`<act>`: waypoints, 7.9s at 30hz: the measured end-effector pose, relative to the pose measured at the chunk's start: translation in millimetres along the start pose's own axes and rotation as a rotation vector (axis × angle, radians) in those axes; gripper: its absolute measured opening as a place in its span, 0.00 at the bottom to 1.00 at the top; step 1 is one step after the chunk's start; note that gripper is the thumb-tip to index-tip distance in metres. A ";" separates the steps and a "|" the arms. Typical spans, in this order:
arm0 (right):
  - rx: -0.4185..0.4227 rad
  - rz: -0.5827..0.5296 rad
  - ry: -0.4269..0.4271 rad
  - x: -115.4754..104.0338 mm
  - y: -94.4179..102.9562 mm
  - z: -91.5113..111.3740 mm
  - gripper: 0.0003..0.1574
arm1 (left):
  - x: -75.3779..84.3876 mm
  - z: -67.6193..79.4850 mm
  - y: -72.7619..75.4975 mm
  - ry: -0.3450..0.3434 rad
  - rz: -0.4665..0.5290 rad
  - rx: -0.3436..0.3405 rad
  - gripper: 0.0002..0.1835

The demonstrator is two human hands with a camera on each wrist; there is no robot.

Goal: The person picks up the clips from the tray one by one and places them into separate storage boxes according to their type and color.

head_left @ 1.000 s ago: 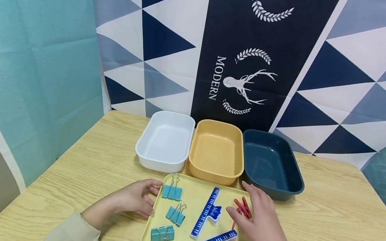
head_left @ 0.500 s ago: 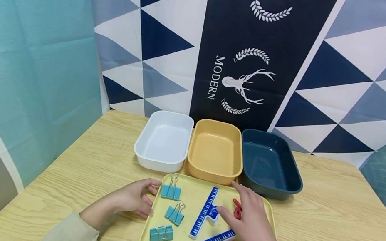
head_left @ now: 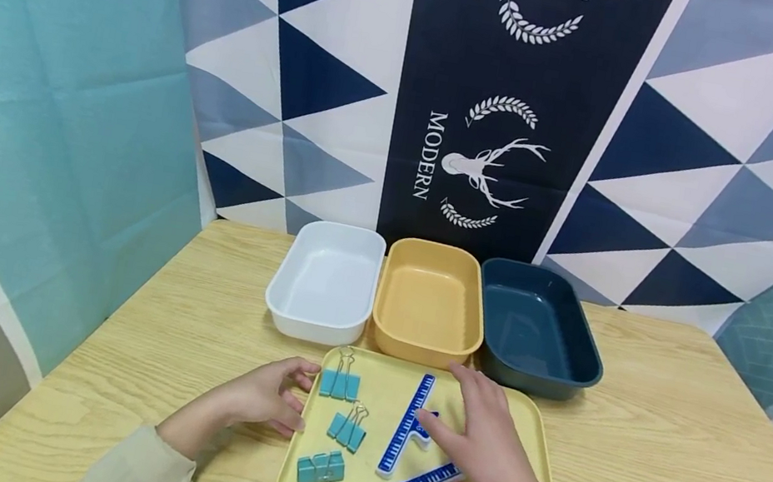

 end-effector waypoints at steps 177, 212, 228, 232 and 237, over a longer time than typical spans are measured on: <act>0.012 -0.914 -0.493 -39.5 -65.1 -74.6 0.11 | -5.6 -13.4 9.9 0.000 0.029 -0.048 0.41; 0.046 -0.945 -0.562 -52.9 -74.2 -98.7 0.12 | -5.4 -10.3 8.1 -0.005 0.035 -0.055 0.42; 0.063 -0.966 -0.586 -64.4 -81.6 -105.4 0.08 | -5.8 -10.6 10.0 -0.019 0.035 -0.063 0.41; 0.065 -0.960 -0.593 -66.0 -82.9 -106.4 0.09 | -6.0 -11.0 9.7 -0.016 0.039 -0.069 0.41; 0.070 -0.964 -0.591 -67.9 -85.6 -108.3 0.09 | -6.4 -11.2 9.9 -0.010 0.045 -0.069 0.41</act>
Point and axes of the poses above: each hand's wrist, its own z-axis away from the middle knuckle, its own y-axis out of the back of the hand, x = y × z, the point moved 1 cm from there along -z, towards the middle knuckle, and after that the axes turned 13 degrees about x, right-handed, at the moved point
